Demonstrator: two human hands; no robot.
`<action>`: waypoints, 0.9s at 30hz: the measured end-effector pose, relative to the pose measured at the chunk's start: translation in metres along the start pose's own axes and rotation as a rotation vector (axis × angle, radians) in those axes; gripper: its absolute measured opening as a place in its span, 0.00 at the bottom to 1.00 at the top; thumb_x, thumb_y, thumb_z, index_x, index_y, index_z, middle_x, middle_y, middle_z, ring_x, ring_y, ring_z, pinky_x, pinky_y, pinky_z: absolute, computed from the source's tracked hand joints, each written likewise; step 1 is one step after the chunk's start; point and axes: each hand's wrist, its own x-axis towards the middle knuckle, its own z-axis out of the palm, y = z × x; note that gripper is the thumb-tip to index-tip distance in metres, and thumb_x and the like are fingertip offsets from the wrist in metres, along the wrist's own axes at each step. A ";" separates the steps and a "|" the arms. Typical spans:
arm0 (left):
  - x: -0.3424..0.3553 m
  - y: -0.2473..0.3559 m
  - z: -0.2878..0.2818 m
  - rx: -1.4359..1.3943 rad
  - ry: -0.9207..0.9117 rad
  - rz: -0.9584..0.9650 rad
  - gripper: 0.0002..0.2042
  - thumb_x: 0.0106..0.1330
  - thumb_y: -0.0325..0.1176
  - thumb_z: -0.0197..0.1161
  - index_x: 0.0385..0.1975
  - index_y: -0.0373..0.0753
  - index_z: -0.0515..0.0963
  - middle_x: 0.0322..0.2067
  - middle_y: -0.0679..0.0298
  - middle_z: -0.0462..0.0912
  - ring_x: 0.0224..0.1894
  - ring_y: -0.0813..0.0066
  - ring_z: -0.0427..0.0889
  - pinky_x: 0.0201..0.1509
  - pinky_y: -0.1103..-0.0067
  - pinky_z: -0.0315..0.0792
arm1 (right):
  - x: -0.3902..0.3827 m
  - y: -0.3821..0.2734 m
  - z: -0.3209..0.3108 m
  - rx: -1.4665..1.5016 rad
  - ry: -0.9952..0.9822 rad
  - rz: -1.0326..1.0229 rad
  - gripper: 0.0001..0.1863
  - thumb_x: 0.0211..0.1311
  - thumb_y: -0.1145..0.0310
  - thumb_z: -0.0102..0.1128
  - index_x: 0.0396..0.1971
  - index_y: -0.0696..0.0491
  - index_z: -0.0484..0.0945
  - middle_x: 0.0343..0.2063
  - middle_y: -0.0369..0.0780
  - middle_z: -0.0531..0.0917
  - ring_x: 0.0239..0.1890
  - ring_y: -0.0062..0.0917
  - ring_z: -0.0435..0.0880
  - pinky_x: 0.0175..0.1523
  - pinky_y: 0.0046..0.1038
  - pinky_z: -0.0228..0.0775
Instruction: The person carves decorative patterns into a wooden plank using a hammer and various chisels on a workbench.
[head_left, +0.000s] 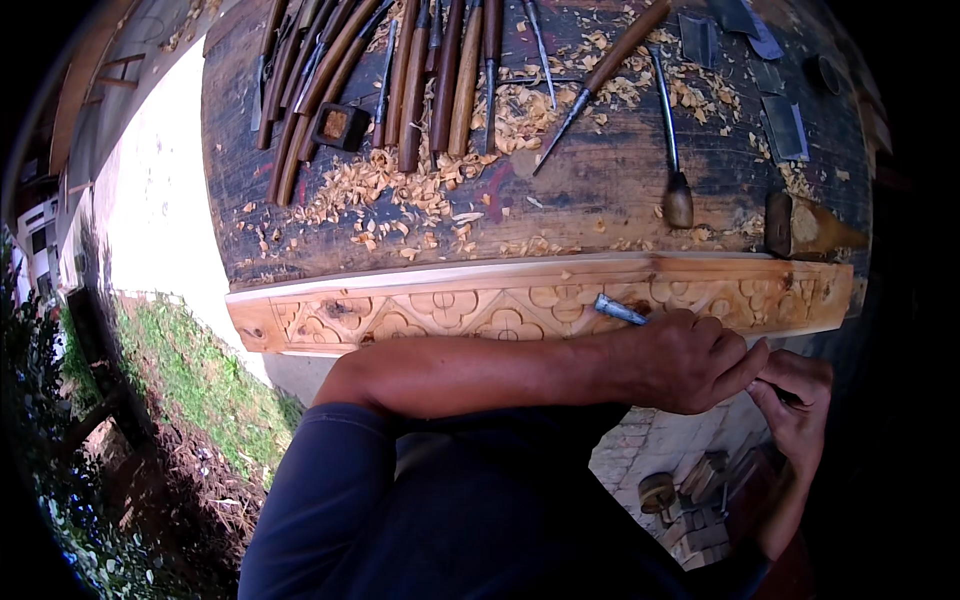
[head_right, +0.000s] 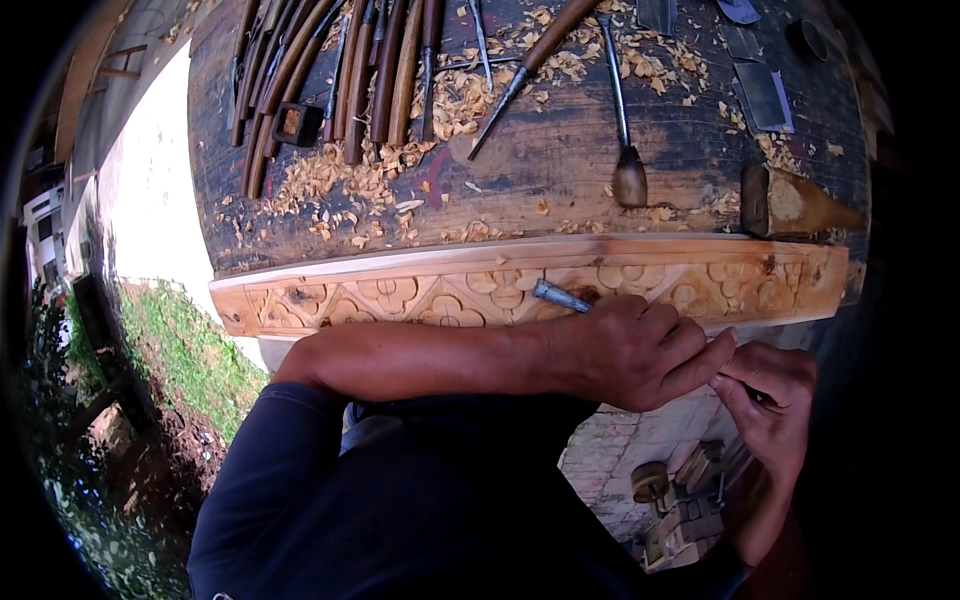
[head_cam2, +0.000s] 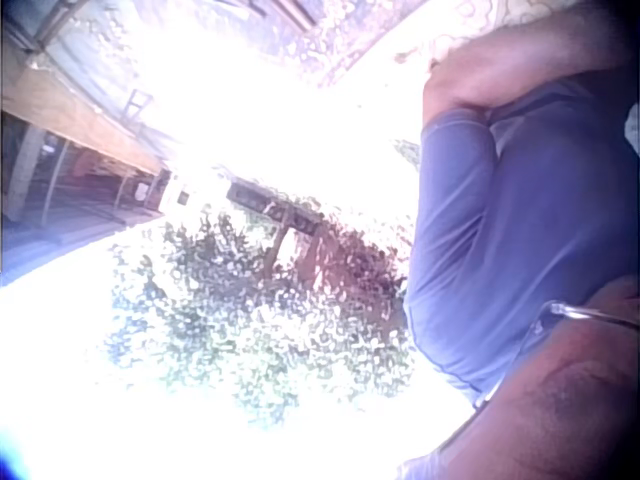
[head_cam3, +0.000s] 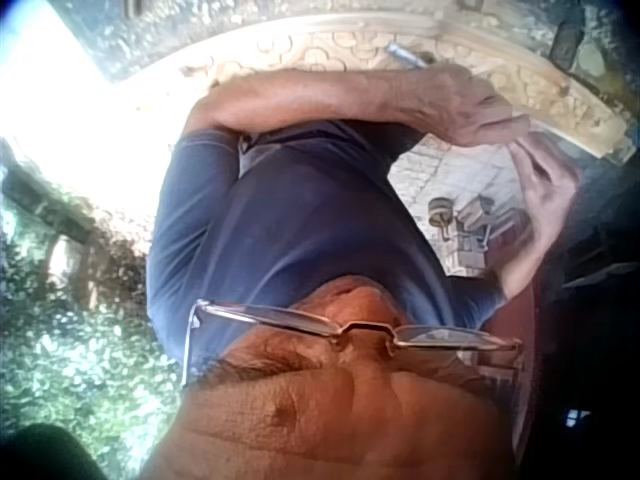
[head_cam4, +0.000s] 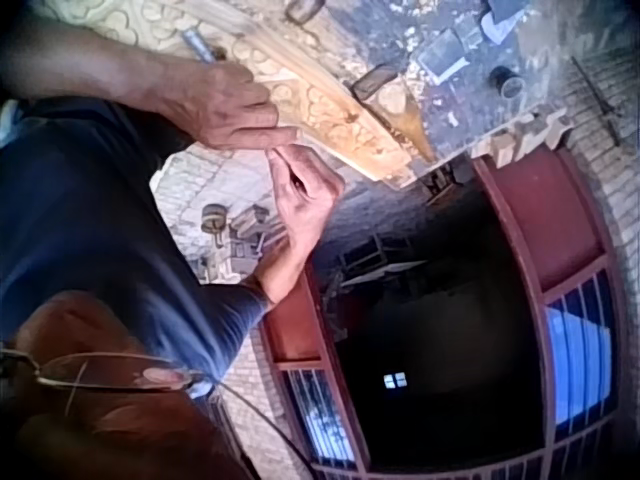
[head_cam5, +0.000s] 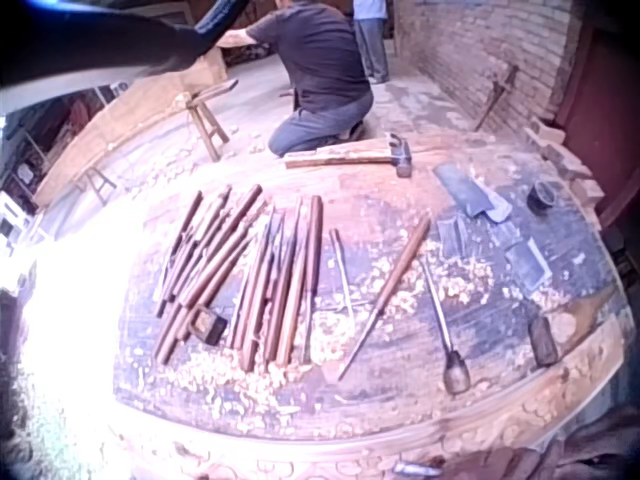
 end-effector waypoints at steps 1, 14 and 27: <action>0.000 0.000 0.000 -0.001 0.000 -0.004 0.19 0.67 0.33 0.69 0.54 0.29 0.87 0.28 0.69 0.75 0.28 0.79 0.75 0.21 0.83 0.67 | -0.001 0.002 0.001 0.005 0.005 0.006 0.11 0.51 0.85 0.77 0.36 0.65 0.90 0.26 0.45 0.88 0.25 0.30 0.87 0.33 0.27 0.73; 0.000 0.001 0.000 0.058 -0.045 -0.040 0.21 0.64 0.34 0.69 0.54 0.29 0.86 0.30 0.66 0.79 0.27 0.78 0.77 0.21 0.81 0.71 | 0.001 0.008 0.005 0.040 0.016 0.039 0.10 0.51 0.86 0.77 0.35 0.66 0.89 0.26 0.43 0.87 0.25 0.28 0.85 0.33 0.27 0.73; -0.006 0.002 0.001 0.045 -0.064 -0.109 0.21 0.65 0.35 0.68 0.56 0.30 0.86 0.29 0.68 0.75 0.25 0.78 0.77 0.21 0.81 0.70 | 0.007 0.010 0.013 0.018 -0.008 0.015 0.12 0.48 0.85 0.77 0.35 0.64 0.89 0.26 0.45 0.87 0.25 0.31 0.87 0.33 0.29 0.74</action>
